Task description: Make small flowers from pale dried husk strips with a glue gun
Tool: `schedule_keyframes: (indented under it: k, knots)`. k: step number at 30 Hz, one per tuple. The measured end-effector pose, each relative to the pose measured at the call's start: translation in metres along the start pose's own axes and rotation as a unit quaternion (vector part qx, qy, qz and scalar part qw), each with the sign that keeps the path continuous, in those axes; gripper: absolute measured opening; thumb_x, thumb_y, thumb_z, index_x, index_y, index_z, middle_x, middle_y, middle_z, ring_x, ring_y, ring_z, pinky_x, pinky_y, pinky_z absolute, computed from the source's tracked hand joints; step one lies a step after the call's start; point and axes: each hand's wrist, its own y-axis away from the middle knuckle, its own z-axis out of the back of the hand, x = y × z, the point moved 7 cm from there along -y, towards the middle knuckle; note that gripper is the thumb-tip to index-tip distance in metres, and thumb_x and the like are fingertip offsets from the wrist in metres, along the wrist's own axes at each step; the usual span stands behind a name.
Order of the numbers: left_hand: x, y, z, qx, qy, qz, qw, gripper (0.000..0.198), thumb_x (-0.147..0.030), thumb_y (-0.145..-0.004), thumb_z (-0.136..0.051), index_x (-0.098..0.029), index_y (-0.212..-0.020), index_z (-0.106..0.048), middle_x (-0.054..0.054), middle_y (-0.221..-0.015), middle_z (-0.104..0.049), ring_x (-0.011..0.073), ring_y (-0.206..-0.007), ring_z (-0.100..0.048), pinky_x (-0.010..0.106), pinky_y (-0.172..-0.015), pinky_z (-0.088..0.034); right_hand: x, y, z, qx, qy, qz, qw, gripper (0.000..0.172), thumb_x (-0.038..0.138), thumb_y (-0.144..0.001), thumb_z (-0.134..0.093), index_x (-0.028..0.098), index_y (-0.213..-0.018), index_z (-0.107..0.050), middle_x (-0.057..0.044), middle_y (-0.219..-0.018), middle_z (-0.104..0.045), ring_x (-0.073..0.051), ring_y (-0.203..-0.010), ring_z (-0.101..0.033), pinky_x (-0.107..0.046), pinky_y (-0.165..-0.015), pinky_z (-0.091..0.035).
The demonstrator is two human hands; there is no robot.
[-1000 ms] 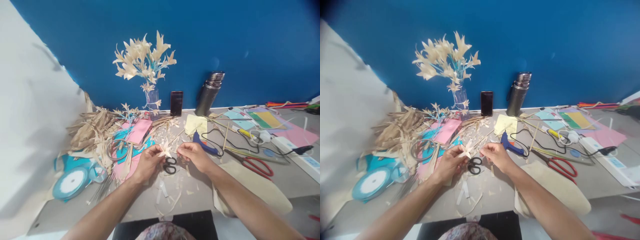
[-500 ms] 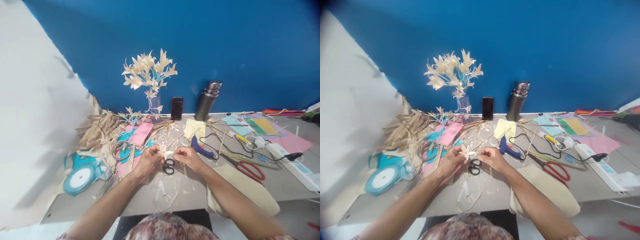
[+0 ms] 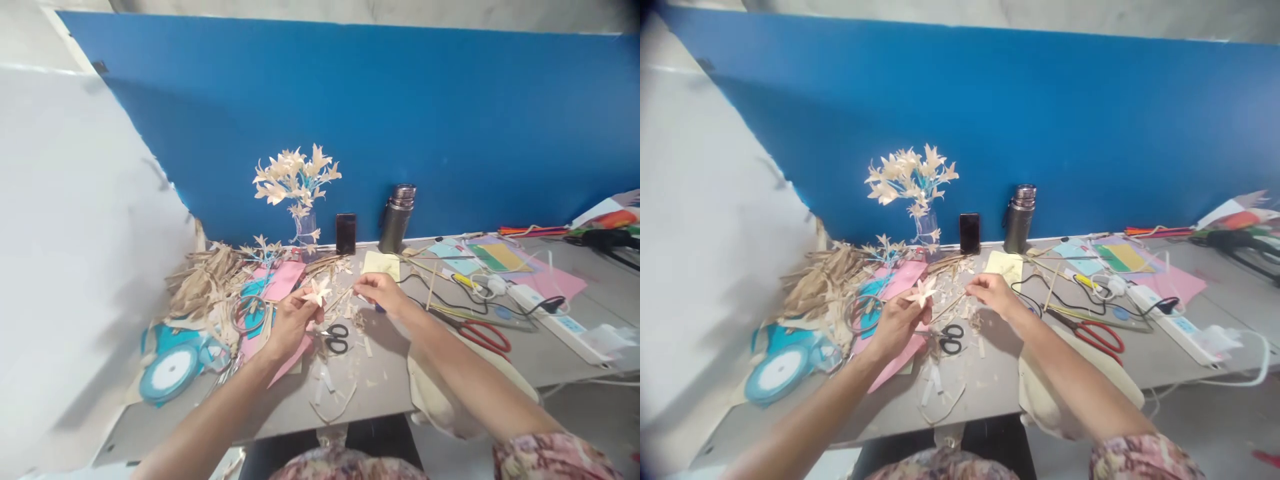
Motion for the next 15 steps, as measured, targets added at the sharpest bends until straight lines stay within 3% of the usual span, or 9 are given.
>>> schedule_keyframes:
  k: [4,8,12,15]
  knots:
    - [-0.005,0.009,-0.002,-0.06,-0.021,-0.018,0.998,0.025,-0.037,-0.084,-0.065,-0.014,-0.076,-0.064,0.0,-0.057,-0.058,0.0096,-0.054,-0.049,0.022,-0.056,-0.036,0.027,0.02,-0.004,0.038,0.022,0.01,0.999,0.027,0.04,-0.073,-0.073,0.013,-0.075,-0.069,0.001,-0.058,-0.061,-0.008,-0.048,-0.042,-0.022,-0.048,-0.031]
    - [0.003,0.017,-0.013,-0.098,0.037,-0.027,0.994,0.021,-0.035,-0.08,-0.071,-0.015,-0.077,-0.063,-0.001,-0.064,-0.06,0.0096,-0.059,-0.052,0.022,-0.061,-0.041,0.031,0.052,-0.031,0.053,0.041,0.027,0.997,0.021,0.035,-0.077,-0.069,0.014,-0.079,-0.07,-0.003,-0.071,-0.069,-0.01,-0.056,-0.051,-0.023,-0.054,-0.038]
    - [0.014,0.023,-0.034,-0.056,0.169,0.024,0.984,0.026,-0.026,-0.066,-0.082,-0.017,-0.075,-0.059,-0.001,-0.073,-0.062,0.0117,-0.069,-0.058,0.025,-0.068,-0.047,0.031,0.074,-0.047,-0.02,0.023,0.073,0.997,0.018,0.031,-0.08,-0.067,0.016,-0.091,-0.069,-0.002,-0.078,-0.068,-0.012,-0.064,-0.056,-0.024,-0.059,-0.041]
    - [0.013,0.028,-0.04,-0.044,0.174,0.045,0.983,0.025,-0.026,-0.063,-0.083,-0.017,-0.075,-0.062,-0.001,-0.072,-0.064,0.013,-0.067,-0.06,0.026,-0.066,-0.047,0.034,0.083,-0.052,-0.064,0.019,0.081,0.994,0.019,0.031,-0.078,-0.07,0.017,-0.091,-0.068,-0.002,-0.08,-0.068,-0.013,-0.064,-0.055,-0.024,-0.059,-0.041]
